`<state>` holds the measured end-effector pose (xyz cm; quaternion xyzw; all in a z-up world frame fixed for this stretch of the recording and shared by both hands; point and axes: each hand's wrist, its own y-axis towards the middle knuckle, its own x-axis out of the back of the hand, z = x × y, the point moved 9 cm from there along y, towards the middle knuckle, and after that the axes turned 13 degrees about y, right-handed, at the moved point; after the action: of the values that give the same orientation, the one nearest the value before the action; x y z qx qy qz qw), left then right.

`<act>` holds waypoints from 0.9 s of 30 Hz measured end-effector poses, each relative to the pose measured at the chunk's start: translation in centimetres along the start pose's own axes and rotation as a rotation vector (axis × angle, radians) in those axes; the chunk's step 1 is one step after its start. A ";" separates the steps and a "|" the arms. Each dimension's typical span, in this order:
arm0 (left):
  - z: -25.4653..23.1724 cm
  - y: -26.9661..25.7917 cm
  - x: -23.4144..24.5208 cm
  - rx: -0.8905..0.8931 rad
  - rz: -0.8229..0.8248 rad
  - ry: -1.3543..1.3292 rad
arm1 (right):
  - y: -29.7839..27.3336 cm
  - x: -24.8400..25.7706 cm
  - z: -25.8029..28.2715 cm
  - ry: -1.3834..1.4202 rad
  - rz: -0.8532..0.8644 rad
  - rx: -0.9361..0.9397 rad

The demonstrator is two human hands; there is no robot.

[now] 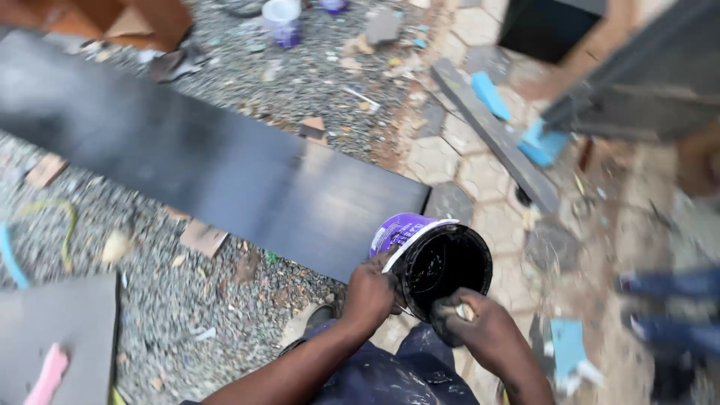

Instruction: Painting a black wooden shelf unit using a brush and black paint in an outdoor workshop.

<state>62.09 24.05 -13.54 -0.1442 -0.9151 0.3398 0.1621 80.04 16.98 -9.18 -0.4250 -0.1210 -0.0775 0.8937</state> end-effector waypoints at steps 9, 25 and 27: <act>-1.1 1.2 -6.0 -0.031 -0.469 -0.449 | 8.7 10.0 7.1 -0.342 0.134 0.308; 4.3 -8.5 -7.8 0.413 -0.686 -0.739 | 2.0 4.4 6.0 -1.109 0.565 0.212; 5.1 -9.7 -7.7 0.448 -0.691 -0.620 | 0.8 4.5 6.3 -0.909 0.457 0.110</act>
<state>65.52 11.18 -12.28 0.3124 -0.8192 0.4808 0.0132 83.59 22.17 -4.67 -0.3837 -0.4054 0.3192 0.7659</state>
